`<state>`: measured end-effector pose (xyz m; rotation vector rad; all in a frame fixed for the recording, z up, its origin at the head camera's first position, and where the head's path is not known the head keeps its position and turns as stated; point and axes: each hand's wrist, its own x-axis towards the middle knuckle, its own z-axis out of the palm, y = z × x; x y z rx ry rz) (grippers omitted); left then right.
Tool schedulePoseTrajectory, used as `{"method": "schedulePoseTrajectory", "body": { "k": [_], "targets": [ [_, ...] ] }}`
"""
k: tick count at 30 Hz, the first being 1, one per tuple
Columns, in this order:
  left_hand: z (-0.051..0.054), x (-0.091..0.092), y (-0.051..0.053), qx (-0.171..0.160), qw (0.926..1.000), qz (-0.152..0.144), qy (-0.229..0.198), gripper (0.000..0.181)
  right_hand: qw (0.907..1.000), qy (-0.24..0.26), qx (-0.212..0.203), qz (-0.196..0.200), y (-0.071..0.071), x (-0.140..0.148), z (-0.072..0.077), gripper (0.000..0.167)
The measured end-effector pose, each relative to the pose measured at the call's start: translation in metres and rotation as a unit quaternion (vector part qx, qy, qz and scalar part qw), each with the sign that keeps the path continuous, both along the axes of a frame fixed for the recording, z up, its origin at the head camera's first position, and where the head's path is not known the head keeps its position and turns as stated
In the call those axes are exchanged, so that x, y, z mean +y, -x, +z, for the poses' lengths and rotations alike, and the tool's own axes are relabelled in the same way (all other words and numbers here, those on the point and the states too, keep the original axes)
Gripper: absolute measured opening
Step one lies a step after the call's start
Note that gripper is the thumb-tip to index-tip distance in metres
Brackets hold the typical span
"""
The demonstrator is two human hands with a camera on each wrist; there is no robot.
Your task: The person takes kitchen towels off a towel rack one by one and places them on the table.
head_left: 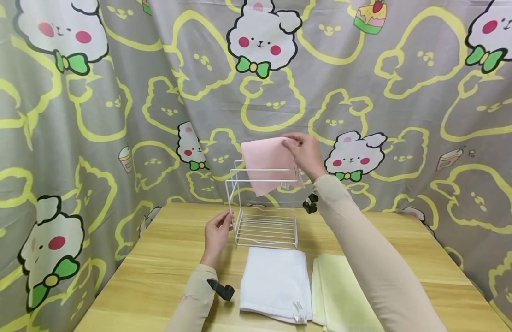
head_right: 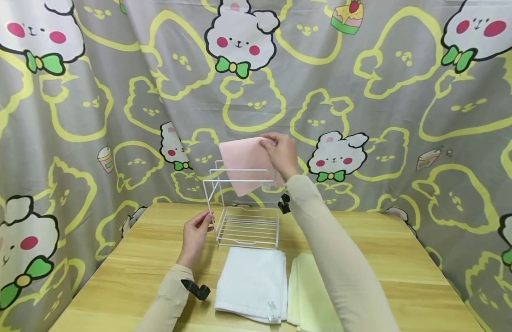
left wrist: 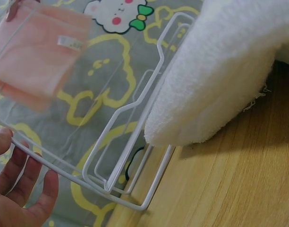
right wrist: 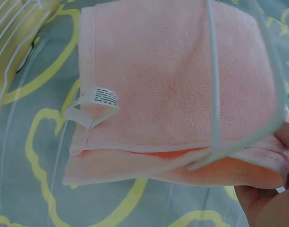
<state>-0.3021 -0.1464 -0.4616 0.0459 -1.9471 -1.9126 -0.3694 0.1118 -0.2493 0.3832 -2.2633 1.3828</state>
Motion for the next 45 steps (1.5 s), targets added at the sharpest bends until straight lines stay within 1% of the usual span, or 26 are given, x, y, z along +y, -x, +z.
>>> {"method": "schedulePoseTrajectory", "body": {
  "k": [5, 8, 15, 19, 26, 30, 31, 32, 36, 38, 39, 42, 45],
  "targets": [
    [0.001, -0.001, 0.002, 0.004, 1.0000, -0.007, 0.000, 0.026, 0.9989, 0.018, 0.035, -0.028, -0.003, 0.007, 0.008, 0.023],
    [0.001, -0.001, 0.004, 0.008, 0.9999, -0.010, 0.003, 0.027, 0.9980, 0.030, 0.047, -0.030, -0.004, 0.010, 0.013, 0.024],
    [0.031, 0.004, -0.021, 0.003, 0.9997, -0.021, 0.011, 0.026, 0.9964, 0.049, 0.057, -0.038, -0.011, 0.020, 0.023, 0.026],
    [0.029, 0.004, -0.022, 0.005, 0.9997, -0.021, 0.008, 0.026, 0.9946, 0.071, 0.063, -0.042, -0.013, 0.028, 0.025, 0.028],
    [0.030, 0.005, -0.023, 0.005, 0.9998, -0.020, 0.002, 0.025, 0.9925, 0.100, 0.042, -0.056, -0.018, 0.044, 0.021, 0.033],
    [0.031, 0.005, -0.023, 0.001, 0.9999, -0.015, 0.006, 0.025, 0.9892, 0.127, 0.052, -0.051, -0.019, 0.052, 0.016, 0.034],
    [0.031, 0.006, -0.023, 0.001, 0.9999, -0.014, 0.008, 0.025, 0.9884, 0.133, 0.055, -0.051, -0.019, 0.054, 0.015, 0.034],
    [0.028, 0.005, -0.020, 0.000, 0.9999, -0.013, 0.010, 0.025, 0.9878, 0.137, 0.054, -0.051, -0.020, 0.056, 0.013, 0.035],
    [0.013, 0.002, -0.008, -0.002, 0.9999, -0.010, 0.013, 0.025, 0.9870, 0.140, 0.048, -0.063, -0.023, 0.065, 0.008, 0.036],
    [0.004, 0.001, -0.001, -0.005, 0.9999, -0.009, 0.007, 0.025, 0.9862, 0.144, 0.046, -0.068, -0.025, 0.069, 0.007, 0.036],
    [0.001, 0.000, 0.001, -0.004, 0.9999, -0.008, 0.005, 0.026, 0.9858, 0.146, 0.045, -0.070, -0.026, 0.071, 0.006, 0.036],
    [-0.003, 0.000, 0.002, -0.004, 1.0000, -0.005, 0.001, 0.026, 0.9848, 0.149, 0.042, -0.078, -0.029, 0.077, 0.005, 0.036],
    [-0.003, 0.000, 0.002, 0.001, 1.0000, -0.004, 0.001, 0.028, 0.9838, 0.152, 0.039, -0.085, -0.030, 0.082, 0.005, 0.036]
  ]
}}
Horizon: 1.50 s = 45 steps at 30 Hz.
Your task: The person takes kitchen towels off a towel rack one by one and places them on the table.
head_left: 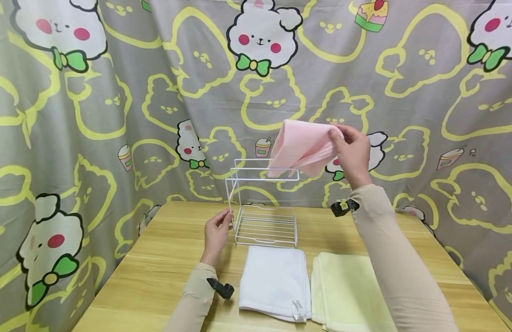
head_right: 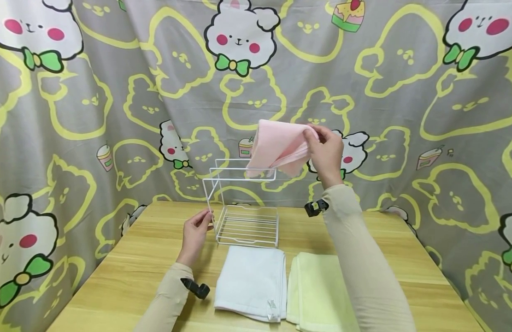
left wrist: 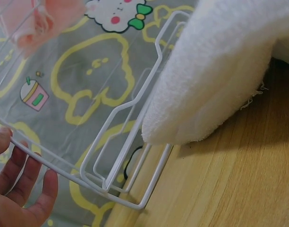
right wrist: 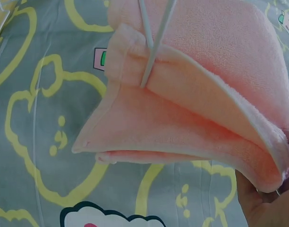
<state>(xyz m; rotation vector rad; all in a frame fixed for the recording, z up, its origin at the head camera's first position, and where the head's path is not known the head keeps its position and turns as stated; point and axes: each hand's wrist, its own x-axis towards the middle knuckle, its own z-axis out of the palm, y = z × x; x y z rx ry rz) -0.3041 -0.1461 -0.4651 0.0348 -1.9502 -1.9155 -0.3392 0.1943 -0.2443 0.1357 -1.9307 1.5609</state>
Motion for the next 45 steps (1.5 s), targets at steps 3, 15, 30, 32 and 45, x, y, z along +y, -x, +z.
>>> {"method": "schedulePoseTrajectory", "body": {
  "k": [3, 15, 30, 32, 45],
  "targets": [
    [0.001, 0.000, -0.001, 0.002, 1.0000, -0.001, 0.001, 0.028, 1.0000, 0.007, 0.001, -0.006, -0.001, 0.005, 0.001, 0.037],
    [0.002, 0.003, 0.000, 0.009, 0.9995, 0.009, 0.027, 0.021, 0.9992, 0.036, 0.016, -0.003, 0.000, 0.013, 0.013, 0.034],
    [0.012, 0.002, -0.009, 0.034, 0.9981, -0.001, 0.052, 0.020, 0.9987, 0.044, 0.000, -0.027, -0.005, 0.042, 0.014, 0.036],
    [0.021, 0.004, -0.017, 0.032, 0.9980, -0.001, 0.055, 0.019, 0.9988, 0.038, -0.004, -0.031, -0.004, 0.045, 0.011, 0.037],
    [0.034, 0.004, -0.028, 0.039, 0.9965, -0.005, 0.074, 0.019, 0.9969, -0.012, -0.056, -0.055, -0.009, 0.062, 0.012, 0.042]
  ]
}}
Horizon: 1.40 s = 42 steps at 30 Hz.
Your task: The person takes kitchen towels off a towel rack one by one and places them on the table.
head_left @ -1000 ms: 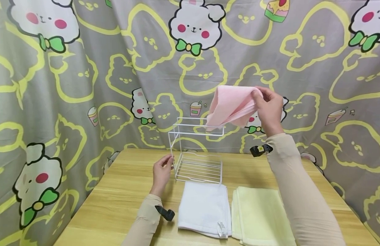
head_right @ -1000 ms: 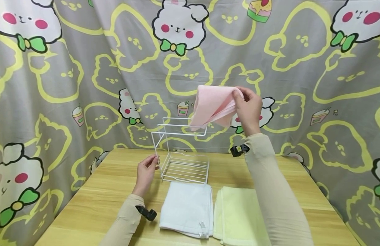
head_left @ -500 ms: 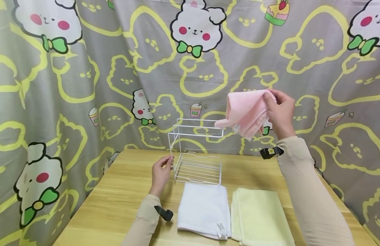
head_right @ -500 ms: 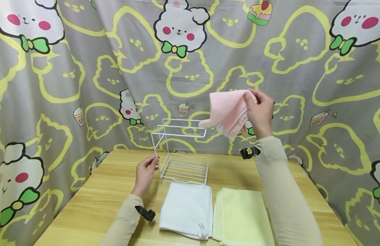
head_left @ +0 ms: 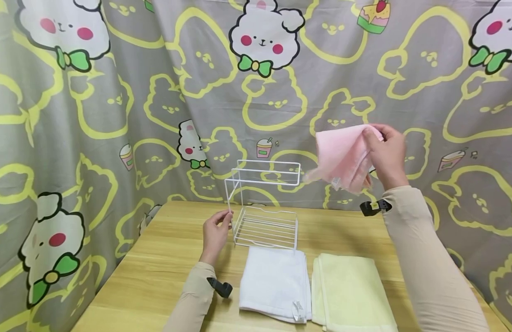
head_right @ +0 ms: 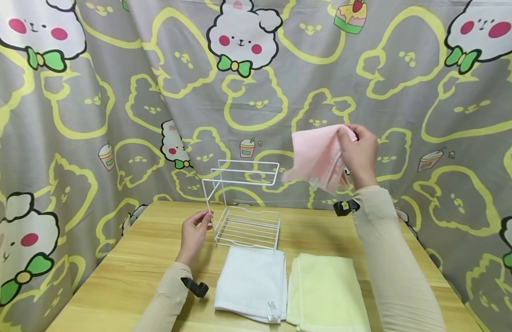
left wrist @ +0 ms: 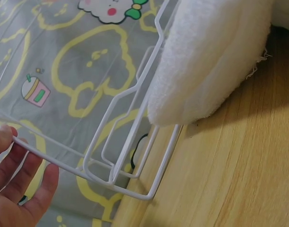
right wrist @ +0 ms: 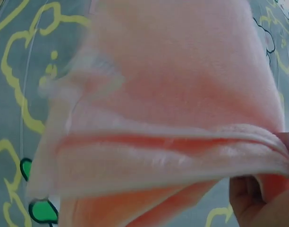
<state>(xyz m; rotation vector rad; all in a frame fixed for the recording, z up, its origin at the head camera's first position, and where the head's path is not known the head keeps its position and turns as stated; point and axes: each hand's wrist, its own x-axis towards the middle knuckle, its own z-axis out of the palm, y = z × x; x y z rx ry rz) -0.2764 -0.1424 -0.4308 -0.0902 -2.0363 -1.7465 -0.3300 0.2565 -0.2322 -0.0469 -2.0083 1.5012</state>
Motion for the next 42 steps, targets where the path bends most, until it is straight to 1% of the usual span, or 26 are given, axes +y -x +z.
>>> {"method": "schedulePoseTrajectory", "body": {
  "k": [3, 6, 8, 10, 13, 18, 23, 27, 31, 37, 39, 42],
  "targets": [
    [-0.011, -0.003, 0.010, -0.004, 1.0000, 0.005, -0.001, 0.020, 0.9987, -0.040, -0.030, 0.001, -0.003, 0.000, -0.001, 0.047],
    [-0.023, -0.005, 0.020, 0.001, 0.9999, 0.012, -0.006, 0.019, 0.9951, -0.085, -0.051, 0.002, -0.006, 0.001, -0.004, 0.051],
    [-0.030, -0.006, 0.025, 0.008, 0.9998, 0.016, -0.007, 0.019, 0.9915, -0.116, -0.059, 0.005, -0.007, 0.004, -0.008, 0.054],
    [-0.033, -0.007, 0.027, 0.014, 0.9997, 0.015, -0.013, 0.018, 0.9878, -0.141, -0.064, 0.014, -0.008, 0.009, -0.013, 0.055],
    [-0.035, -0.008, 0.027, 0.018, 0.9996, 0.015, -0.015, 0.017, 0.9828, -0.168, -0.071, 0.030, -0.008, 0.015, -0.023, 0.056],
    [-0.035, -0.009, 0.026, 0.023, 0.9996, 0.016, -0.007, 0.015, 0.9779, -0.178, -0.088, 0.064, -0.008, 0.024, -0.040, 0.057],
    [-0.035, -0.010, 0.026, 0.023, 0.9995, 0.018, -0.009, 0.013, 0.9729, -0.196, -0.083, 0.091, -0.006, 0.029, -0.054, 0.051],
    [-0.035, -0.009, 0.026, 0.030, 0.9992, 0.027, -0.006, 0.012, 0.9702, -0.202, -0.081, 0.106, -0.004, 0.032, -0.064, 0.048],
    [-0.035, -0.009, 0.025, 0.036, 0.9988, 0.034, -0.003, 0.012, 0.9675, -0.211, -0.084, 0.112, -0.003, 0.033, -0.071, 0.049],
    [-0.034, -0.009, 0.024, 0.032, 0.9989, 0.028, -0.017, 0.015, 0.9610, -0.204, -0.124, 0.140, -0.001, 0.030, -0.078, 0.055],
    [-0.034, -0.009, 0.024, 0.030, 0.9990, 0.025, -0.022, 0.016, 0.9583, -0.197, -0.140, 0.152, 0.000, 0.029, -0.082, 0.056],
    [-0.033, -0.009, 0.023, 0.022, 0.9992, 0.026, -0.021, 0.015, 0.9567, -0.173, -0.157, 0.173, 0.001, 0.030, -0.092, 0.056]
  ]
}}
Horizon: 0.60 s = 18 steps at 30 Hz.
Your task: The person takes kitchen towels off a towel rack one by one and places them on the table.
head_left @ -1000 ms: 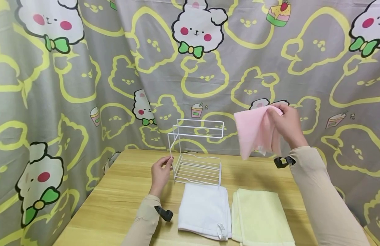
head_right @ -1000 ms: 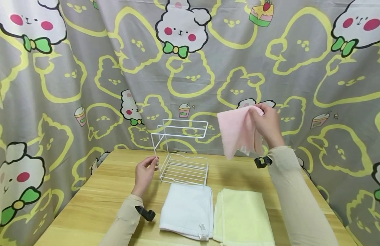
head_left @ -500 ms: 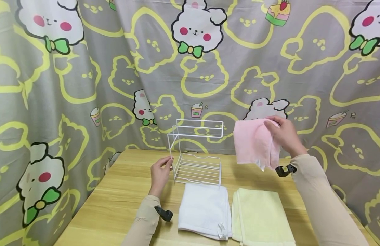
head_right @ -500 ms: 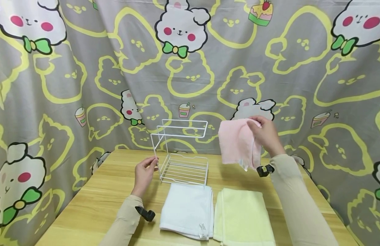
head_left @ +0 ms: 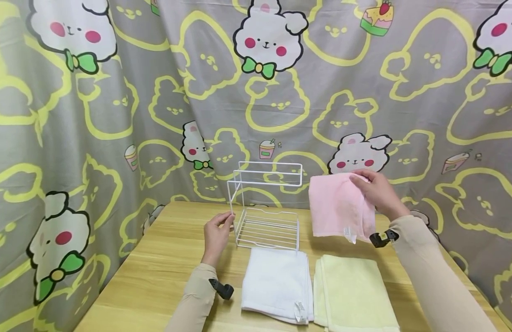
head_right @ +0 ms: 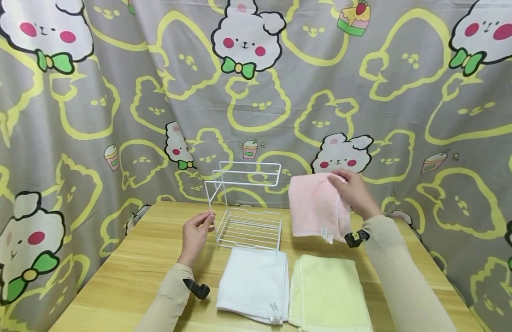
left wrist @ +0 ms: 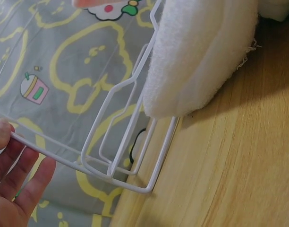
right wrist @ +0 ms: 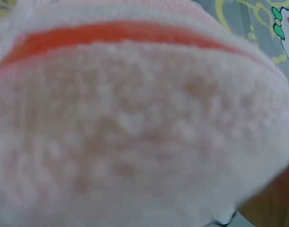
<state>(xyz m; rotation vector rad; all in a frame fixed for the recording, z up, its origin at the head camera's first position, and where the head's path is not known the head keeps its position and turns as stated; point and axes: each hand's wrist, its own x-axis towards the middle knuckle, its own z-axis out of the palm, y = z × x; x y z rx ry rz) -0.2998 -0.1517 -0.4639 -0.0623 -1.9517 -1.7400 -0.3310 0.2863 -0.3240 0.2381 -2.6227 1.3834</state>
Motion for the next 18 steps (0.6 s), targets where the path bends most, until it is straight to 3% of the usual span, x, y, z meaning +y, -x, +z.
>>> {"method": "schedulePoseTrajectory", "body": {
  "k": [7, 13, 18],
  "targets": [
    [-0.002, -0.001, 0.001, -0.004, 0.9999, 0.009, 0.008, 0.013, 0.9918, 0.094, -0.074, 0.044, 0.013, 0.007, -0.036, 0.055],
    [-0.002, 0.000, 0.001, -0.001, 1.0000, 0.006, 0.005, 0.012, 0.9858, 0.118, -0.112, 0.041, 0.024, 0.012, -0.066, 0.054],
    [0.000, 0.000, 0.001, -0.005, 1.0000, -0.002, 0.000, 0.013, 0.9834, 0.114, -0.133, 0.048, 0.023, 0.010, -0.075, 0.054]
  ]
}}
